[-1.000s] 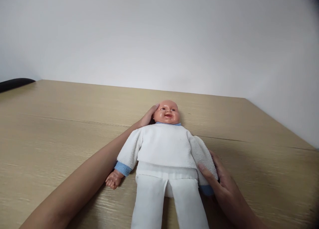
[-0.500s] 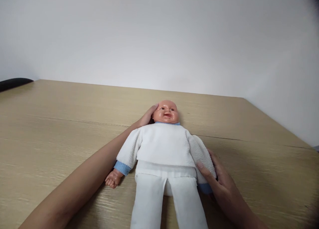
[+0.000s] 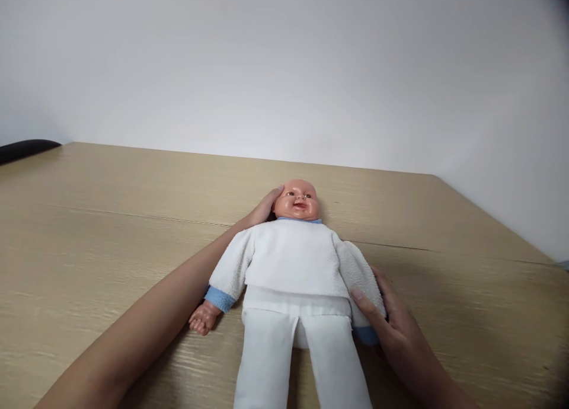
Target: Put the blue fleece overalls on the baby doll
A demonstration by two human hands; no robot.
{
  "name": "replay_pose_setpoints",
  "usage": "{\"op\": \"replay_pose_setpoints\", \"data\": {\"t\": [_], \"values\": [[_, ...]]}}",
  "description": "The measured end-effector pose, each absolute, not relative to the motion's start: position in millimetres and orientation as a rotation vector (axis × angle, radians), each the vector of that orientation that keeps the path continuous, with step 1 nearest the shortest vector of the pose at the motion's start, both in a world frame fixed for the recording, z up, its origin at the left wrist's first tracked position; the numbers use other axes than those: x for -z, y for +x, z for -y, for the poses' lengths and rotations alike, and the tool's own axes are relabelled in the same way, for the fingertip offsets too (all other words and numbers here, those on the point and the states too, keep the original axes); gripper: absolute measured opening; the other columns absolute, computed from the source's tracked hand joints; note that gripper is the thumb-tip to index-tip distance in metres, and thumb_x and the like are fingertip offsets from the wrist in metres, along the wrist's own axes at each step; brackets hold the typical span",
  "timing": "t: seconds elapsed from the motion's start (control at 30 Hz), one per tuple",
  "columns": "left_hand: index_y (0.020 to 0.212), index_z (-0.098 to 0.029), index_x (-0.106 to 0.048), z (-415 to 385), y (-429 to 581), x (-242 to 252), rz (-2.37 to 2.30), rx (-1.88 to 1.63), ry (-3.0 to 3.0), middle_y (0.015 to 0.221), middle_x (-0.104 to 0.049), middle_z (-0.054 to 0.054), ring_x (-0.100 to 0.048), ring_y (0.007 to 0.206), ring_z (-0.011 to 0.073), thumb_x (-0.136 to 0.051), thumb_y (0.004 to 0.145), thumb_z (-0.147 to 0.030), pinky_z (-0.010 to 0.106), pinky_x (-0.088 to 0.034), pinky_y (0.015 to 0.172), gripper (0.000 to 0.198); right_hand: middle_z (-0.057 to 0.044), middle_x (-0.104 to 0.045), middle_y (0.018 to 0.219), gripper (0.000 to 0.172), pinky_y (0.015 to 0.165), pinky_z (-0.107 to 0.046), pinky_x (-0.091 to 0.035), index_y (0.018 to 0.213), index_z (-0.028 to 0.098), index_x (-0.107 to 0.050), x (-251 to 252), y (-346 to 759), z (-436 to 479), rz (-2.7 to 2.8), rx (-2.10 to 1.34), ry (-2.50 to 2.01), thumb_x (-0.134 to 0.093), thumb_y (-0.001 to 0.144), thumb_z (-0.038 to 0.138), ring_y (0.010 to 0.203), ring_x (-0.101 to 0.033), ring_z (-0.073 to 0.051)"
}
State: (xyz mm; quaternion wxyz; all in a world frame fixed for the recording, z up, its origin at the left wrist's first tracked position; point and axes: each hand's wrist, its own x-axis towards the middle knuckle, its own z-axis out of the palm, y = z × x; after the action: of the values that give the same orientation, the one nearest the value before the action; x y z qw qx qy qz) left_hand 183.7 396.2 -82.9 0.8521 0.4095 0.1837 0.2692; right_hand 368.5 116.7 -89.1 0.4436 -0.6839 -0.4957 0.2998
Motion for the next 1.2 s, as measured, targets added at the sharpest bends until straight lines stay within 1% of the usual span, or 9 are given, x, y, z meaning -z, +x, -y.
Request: {"op": "replay_pose_setpoints", "data": {"t": [0.13, 0.27, 0.47, 0.6, 0.73, 0.93, 1.03, 1.13, 1.2], "values": [[0.136, -0.012, -0.074, -396, 183, 82, -0.349, -0.546, 0.850, 0.144, -0.074, 0.014, -0.059, 0.149, 0.0350, -0.053, 0.104, -0.063, 0.046, -0.041, 0.132, 0.064, -0.007, -0.058, 0.164, 0.068, 0.132, -0.054, -0.037, 0.160, 0.035, -0.049, 90, 370, -117, 1.208, -0.762, -1.695, -0.062, 0.101, 0.066, 0.154, -0.050, -0.036], [0.132, -0.012, -0.076, -396, 183, 81, -0.353, -0.553, 0.835, 0.143, -0.074, 0.014, -0.059, 0.149, 0.0345, -0.051, 0.105, -0.062, 0.045, -0.042, 0.130, 0.062, -0.006, -0.061, 0.162, 0.067, 0.130, -0.054, -0.041, 0.156, 0.035, -0.053, 89, 369, -118, 1.192, -0.755, -1.723, -0.063, 0.099, 0.068, 0.153, -0.052, -0.037], [0.131, -0.013, -0.076, -402, 179, 84, -0.385, -0.548, 0.878, 0.141, -0.076, 0.015, -0.063, 0.143, 0.0371, -0.061, 0.100, -0.063, 0.048, -0.040, 0.130, 0.060, -0.007, -0.066, 0.156, 0.061, 0.127, -0.053, -0.044, 0.153, 0.035, -0.054, 89, 366, -118, 1.222, -0.710, -1.709, -0.062, 0.101, 0.066, 0.150, -0.056, -0.036], [0.128, -0.017, -0.076, -409, 171, 86, -0.439, -0.690, 0.876, 0.135, -0.079, 0.011, -0.065, 0.141, 0.0341, -0.062, 0.100, -0.056, 0.048, -0.043, 0.128, 0.050, -0.009, -0.066, 0.156, 0.059, 0.123, -0.052, -0.048, 0.154, 0.032, -0.053, 92, 364, -120, 1.267, -0.641, -1.664, -0.061, 0.103, 0.061, 0.145, -0.061, -0.035], [0.124, -0.020, -0.075, -409, 152, 86, -0.586, -0.889, 0.834, 0.147, -0.071, 0.011, -0.057, 0.149, 0.0284, -0.065, 0.097, -0.050, 0.042, -0.043, 0.127, 0.041, -0.013, -0.069, 0.150, 0.060, 0.119, -0.053, -0.051, 0.152, 0.025, -0.055, 90, 360, -121, 1.282, -0.569, -1.643, -0.060, 0.103, 0.059, 0.138, -0.065, -0.034], [0.125, -0.017, -0.073, -369, 106, 84, -0.638, -1.000, 0.870, 0.156, -0.065, 0.014, -0.053, 0.153, 0.0294, -0.059, 0.099, -0.043, 0.044, -0.040, 0.130, 0.039, -0.014, -0.074, 0.137, 0.059, 0.109, -0.054, -0.060, 0.143, 0.022, -0.064, 83, 355, -119, 1.247, -0.494, -1.666, -0.060, 0.100, 0.061, 0.131, -0.068, -0.037], [0.124, -0.017, -0.073, -332, 80, 85, -0.689, -1.062, 0.937, 0.153, -0.068, 0.013, -0.055, 0.152, 0.0301, -0.060, 0.098, -0.042, 0.042, -0.040, 0.130, 0.038, -0.016, -0.067, 0.150, 0.064, 0.121, -0.057, -0.050, 0.147, 0.021, -0.061, 89, 358, -118, 1.268, -0.435, -1.608, -0.061, 0.099, 0.062, 0.145, -0.058, -0.037], [0.120, -0.018, -0.075, -293, 54, 84, -0.787, -1.091, 1.004, 0.146, -0.072, 0.014, -0.054, 0.152, 0.0351, -0.072, 0.093, -0.048, 0.042, -0.042, 0.128, 0.040, -0.019, -0.050, 0.167, 0.075, 0.131, -0.062, -0.034, 0.160, 0.019, -0.045, 98, 357, -109, 1.248, -0.443, -1.607, -0.056, 0.101, 0.064, 0.157, -0.044, -0.037], [0.118, -0.020, -0.075, -268, 35, 78, -0.872, -1.088, 1.061, 0.143, -0.072, 0.014, -0.054, 0.150, 0.0383, -0.082, 0.086, -0.048, 0.043, -0.045, 0.124, 0.042, -0.022, -0.043, 0.171, 0.079, 0.131, -0.066, -0.032, 0.164, 0.018, -0.037, 101, 352, -90, 1.249, -0.377, -1.679, -0.054, 0.103, 0.063, 0.160, -0.039, -0.039]]}}
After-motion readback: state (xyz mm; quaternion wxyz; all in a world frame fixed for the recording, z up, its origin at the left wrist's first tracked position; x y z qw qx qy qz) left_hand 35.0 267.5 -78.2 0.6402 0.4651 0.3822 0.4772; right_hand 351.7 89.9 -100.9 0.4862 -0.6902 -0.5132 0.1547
